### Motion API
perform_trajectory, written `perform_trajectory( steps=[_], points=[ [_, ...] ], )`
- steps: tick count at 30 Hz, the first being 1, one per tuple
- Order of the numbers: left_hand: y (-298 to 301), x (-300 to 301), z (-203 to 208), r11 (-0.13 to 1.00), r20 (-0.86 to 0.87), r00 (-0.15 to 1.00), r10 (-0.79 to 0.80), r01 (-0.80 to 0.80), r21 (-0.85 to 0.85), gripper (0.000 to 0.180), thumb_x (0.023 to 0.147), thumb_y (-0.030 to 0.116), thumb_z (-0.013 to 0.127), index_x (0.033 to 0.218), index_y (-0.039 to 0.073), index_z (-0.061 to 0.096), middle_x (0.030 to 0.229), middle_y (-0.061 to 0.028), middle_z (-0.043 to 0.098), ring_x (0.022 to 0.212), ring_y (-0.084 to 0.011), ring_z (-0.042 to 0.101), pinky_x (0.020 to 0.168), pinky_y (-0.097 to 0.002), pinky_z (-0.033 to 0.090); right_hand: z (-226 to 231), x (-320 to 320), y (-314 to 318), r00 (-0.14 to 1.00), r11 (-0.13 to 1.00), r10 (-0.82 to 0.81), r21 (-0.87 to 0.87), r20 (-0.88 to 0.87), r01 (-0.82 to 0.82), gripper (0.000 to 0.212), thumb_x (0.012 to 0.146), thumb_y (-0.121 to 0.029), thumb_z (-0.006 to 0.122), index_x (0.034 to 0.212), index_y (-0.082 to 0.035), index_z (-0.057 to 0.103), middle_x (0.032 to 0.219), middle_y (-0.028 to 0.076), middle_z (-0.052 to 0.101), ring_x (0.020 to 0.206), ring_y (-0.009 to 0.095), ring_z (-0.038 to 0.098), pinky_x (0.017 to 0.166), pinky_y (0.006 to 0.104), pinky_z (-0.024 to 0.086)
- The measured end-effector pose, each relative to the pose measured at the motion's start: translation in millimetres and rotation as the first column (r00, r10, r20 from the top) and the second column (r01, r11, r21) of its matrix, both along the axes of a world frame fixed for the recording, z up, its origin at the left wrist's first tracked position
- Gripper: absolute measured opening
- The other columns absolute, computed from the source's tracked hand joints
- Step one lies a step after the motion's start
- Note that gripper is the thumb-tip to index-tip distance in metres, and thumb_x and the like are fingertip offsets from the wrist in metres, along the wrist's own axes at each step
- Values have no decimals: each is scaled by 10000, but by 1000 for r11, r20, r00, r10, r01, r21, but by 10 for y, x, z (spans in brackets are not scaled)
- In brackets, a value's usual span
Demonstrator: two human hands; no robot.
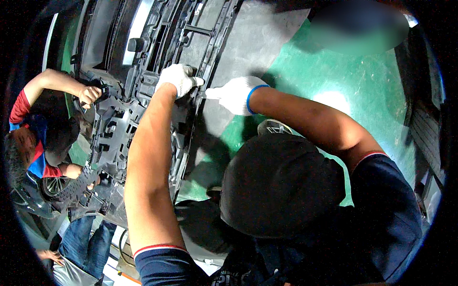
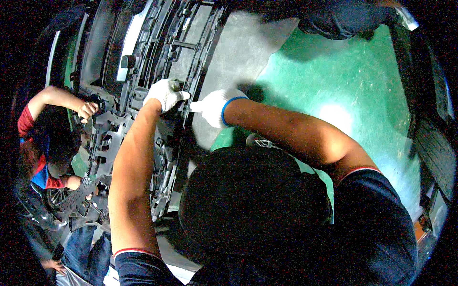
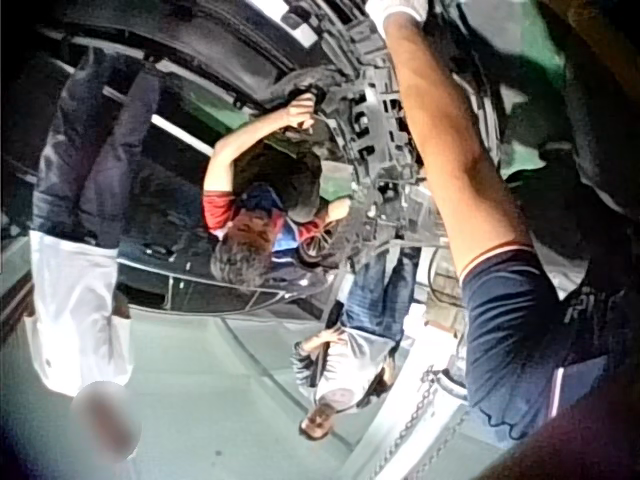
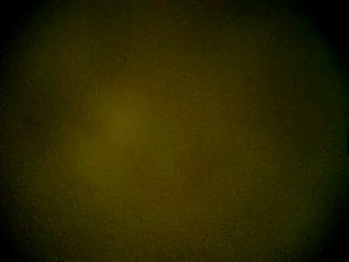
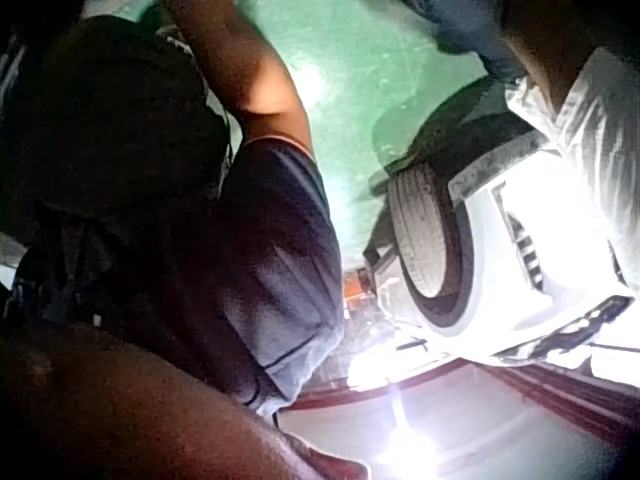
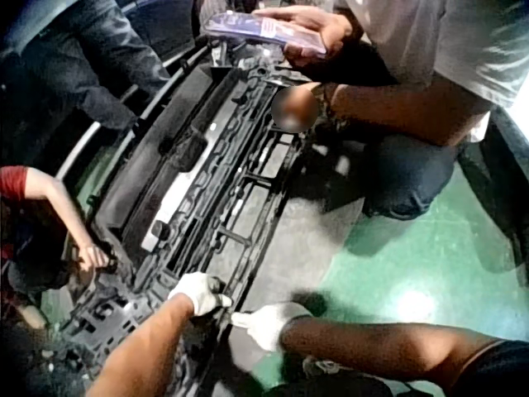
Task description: The person sits on the floor and uses a metal tool to pry and separate a large black plastic car bumper assembly. They work on detaching clips and components from the bumper, occasionally lifting sections to inspect the underside. Other workers are visible in the background assisting with the disassembly.
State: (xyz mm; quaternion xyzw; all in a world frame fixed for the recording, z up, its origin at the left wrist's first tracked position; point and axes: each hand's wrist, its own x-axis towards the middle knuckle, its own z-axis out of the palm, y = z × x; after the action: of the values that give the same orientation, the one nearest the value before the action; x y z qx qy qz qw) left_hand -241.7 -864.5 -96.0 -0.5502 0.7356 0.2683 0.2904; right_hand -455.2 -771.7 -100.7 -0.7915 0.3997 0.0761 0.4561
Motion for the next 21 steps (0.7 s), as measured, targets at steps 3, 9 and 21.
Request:
perform_trajectory(
  steps=[3, 9, 21],
  points=[
    [13, 17, 6, 1000, -11, 1000, 21, -21, 16, 552, 845, 534, 778, 1185, 99, 764, 1189, -208, 732, 1166, -392, 679, 991, -441, 527, 156, 53, 15, 998, 998, -42, -37, 49, 44, 390, 1046, -327, 477, 1424, -315, 574, 1033, 172, 727, 902, 413, 703, 776, 535, 556],
    [-17, 54, -53, 1000, -20, 1000, 3, -2, 27, 585, 843, 529, 782, 1256, 116, 743, 1238, -192, 724, 1201, -382, 666, 1024, -425, 516, -162, 166, 75, 994, 995, -95, -20, 61, 96, 387, 1035, -329, 496, 1405, -279, 595, 1025, 168, 735, 908, 407, 717, 761, 547, 564],
    [-18, 58, -1, 999, -8, 1000, 19, -18, 46, 629, 826, 567, 789, 1278, 132, 739, 1225, -184, 733, 1180, -367, 679, 1009, -424, 527, 185, 181, -3, 995, 982, -44, -185, -86, 27, 405, 1030, -237, 491, 1419, -283, 592, 935, 164, 737, 793, 380, 734, 664, 524, 568]
  ],
)
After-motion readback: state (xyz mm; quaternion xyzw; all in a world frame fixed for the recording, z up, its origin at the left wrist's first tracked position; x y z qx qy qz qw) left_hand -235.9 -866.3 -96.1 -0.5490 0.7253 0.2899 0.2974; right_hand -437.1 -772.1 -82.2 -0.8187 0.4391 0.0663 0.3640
